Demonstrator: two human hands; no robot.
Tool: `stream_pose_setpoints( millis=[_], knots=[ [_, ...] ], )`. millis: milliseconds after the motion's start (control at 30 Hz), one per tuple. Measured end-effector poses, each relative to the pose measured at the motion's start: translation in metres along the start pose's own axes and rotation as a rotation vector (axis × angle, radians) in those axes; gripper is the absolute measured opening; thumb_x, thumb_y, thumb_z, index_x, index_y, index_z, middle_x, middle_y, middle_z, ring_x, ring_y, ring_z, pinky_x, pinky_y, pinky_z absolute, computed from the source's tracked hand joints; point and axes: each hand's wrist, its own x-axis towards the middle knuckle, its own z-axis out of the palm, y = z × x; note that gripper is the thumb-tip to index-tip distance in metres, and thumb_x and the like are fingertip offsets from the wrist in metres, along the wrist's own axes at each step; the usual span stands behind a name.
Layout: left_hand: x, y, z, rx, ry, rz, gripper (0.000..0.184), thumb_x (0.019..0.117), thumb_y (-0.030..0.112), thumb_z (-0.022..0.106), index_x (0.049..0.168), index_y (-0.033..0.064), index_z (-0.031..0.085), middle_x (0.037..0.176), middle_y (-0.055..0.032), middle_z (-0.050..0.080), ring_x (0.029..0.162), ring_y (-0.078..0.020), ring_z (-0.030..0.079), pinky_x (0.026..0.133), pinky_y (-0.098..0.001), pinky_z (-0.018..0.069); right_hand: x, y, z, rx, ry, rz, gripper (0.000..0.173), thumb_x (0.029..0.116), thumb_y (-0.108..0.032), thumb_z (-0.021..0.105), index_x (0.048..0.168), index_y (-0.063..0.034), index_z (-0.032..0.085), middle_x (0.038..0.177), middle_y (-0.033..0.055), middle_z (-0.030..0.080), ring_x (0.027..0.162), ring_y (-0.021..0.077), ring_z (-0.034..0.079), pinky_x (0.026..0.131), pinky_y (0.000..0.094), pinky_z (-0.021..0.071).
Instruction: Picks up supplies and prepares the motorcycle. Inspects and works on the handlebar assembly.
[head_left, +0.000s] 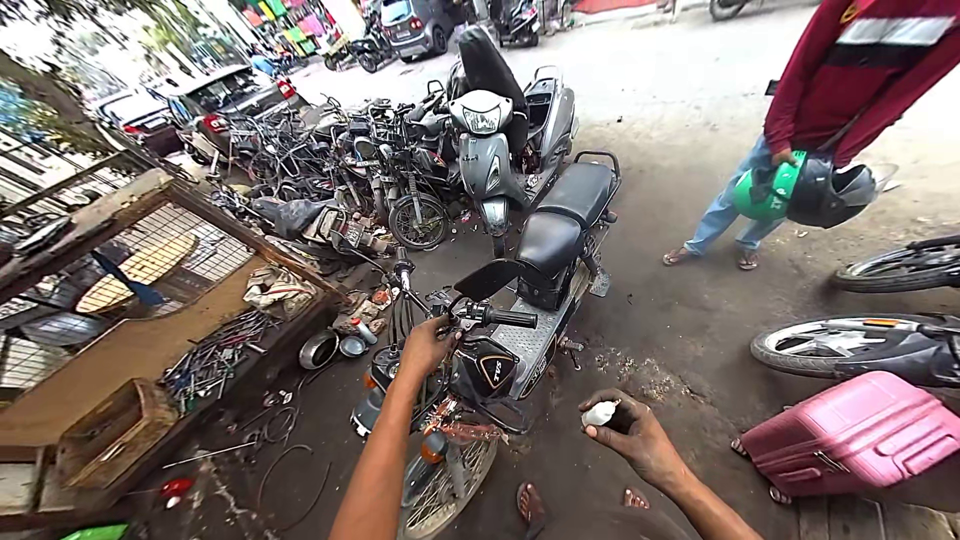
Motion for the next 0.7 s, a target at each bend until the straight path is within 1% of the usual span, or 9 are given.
stream_pose_setpoints(
  millis=[100,167,233,267,300,400,533,633,700],
  knots=[
    [-0.003,0.008,0.004,0.032,0.080,-0.006,0.039,0.0943,0.030,0.076,0.127,0.0092,0.071,0.120,-0.0153,0.073,0.112,-0.0389,0.068,0.097,-0.0683,0.0499,-0.002,0.000,0.000,-0.006,-0.005,0.007,0.035,0.0875,-0.005,0.079,0.120,-0.0013,0.067,0.114,0.0132,0.072,0.092,0.0228,0.073,0.083,0.0375,0.0633],
    [-0.005,0.012,0.006,0.016,0.104,-0.014,0.038,0.0939,0.028,0.077,0.126,0.0090,0.071,0.121,-0.0160,0.073,0.113,-0.0401,0.068,0.097,-0.0696,0.0490,-0.001,-0.001,0.004,0.006,0.002,0.012,0.035,0.0874,-0.005,0.079,0.120,-0.0008,0.067,0.113,0.0137,0.073,0.092,0.0228,0.073,0.083,0.0371,0.0634],
    [-0.007,0.008,0.004,-0.038,0.064,-0.013,0.042,0.0942,0.029,0.077,0.131,0.0094,0.069,0.121,-0.0160,0.072,0.104,-0.0376,0.071,0.092,-0.0661,0.0533,0.001,-0.002,0.012,0.011,0.006,0.017,0.034,0.0872,-0.005,0.079,0.119,-0.0005,0.068,0.110,0.0135,0.073,0.090,0.0227,0.073,0.082,0.0364,0.0632],
    [-0.006,0.003,0.001,-0.089,0.012,-0.005,0.046,0.0951,0.028,0.077,0.135,0.0094,0.065,0.119,-0.0156,0.072,0.093,-0.0334,0.073,0.085,-0.0606,0.0589,0.004,-0.002,0.017,-0.004,0.007,0.021,0.035,0.0874,-0.006,0.079,0.119,-0.0007,0.068,0.110,0.0130,0.073,0.090,0.0225,0.073,0.082,0.0363,0.0633],
    [-0.006,-0.001,-0.004,-0.171,-0.064,-0.012,0.050,0.0968,0.026,0.075,0.141,0.0090,0.059,0.120,-0.0168,0.071,0.087,-0.0313,0.074,0.081,-0.0562,0.0616,0.008,-0.001,0.022,-0.031,0.013,0.032,0.036,0.0878,-0.009,0.080,0.120,-0.0012,0.067,0.111,0.0121,0.073,0.091,0.0223,0.073,0.082,0.0364,0.0635],
    [-0.009,-0.001,-0.011,-0.340,-0.188,-0.095,0.051,0.1032,0.022,0.065,0.151,0.0130,0.049,0.116,-0.0193,0.071,0.080,-0.0302,0.074,0.073,-0.0508,0.0621,0.020,0.000,0.042,-0.127,0.052,0.086,0.046,0.0873,-0.015,0.081,0.127,-0.0060,0.059,0.113,0.0081,0.074,0.095,0.0216,0.075,0.084,0.0372,0.0650],
    [0.000,-0.001,-0.011,-0.324,-0.143,-0.094,0.045,0.0972,0.021,0.074,0.139,0.0104,0.061,0.116,-0.0155,0.072,0.076,-0.0282,0.074,0.069,-0.0501,0.0638,0.041,-0.002,0.073,-0.196,0.043,0.067,0.043,0.0875,-0.018,0.082,0.125,-0.0095,0.061,0.111,0.0051,0.075,0.092,0.0184,0.075,0.081,0.0347,0.0648],
    [0.008,-0.001,-0.013,-0.327,-0.184,-0.077,0.043,0.0951,0.019,0.076,0.134,0.0068,0.062,0.116,-0.0164,0.071,0.075,-0.0287,0.073,0.068,-0.0497,0.0630,0.063,0.003,0.101,-0.254,0.081,0.025,0.039,0.0877,-0.022,0.081,0.122,-0.0126,0.066,0.103,0.0035,0.074,0.085,0.0159,0.073,0.076,0.0336,0.0634],
    [0.011,-0.008,-0.009,-0.374,-0.193,-0.031,0.044,0.0948,0.020,0.077,0.134,0.0071,0.062,0.116,-0.0163,0.070,0.075,-0.0282,0.073,0.068,-0.0494,0.0631,0.080,0.013,0.122,-0.285,0.120,0.003,0.038,0.0884,-0.023,0.081,0.123,-0.0141,0.067,0.103,0.0022,0.074,0.084,0.0152,0.072,0.075,0.0343,0.0629]
  ],
)
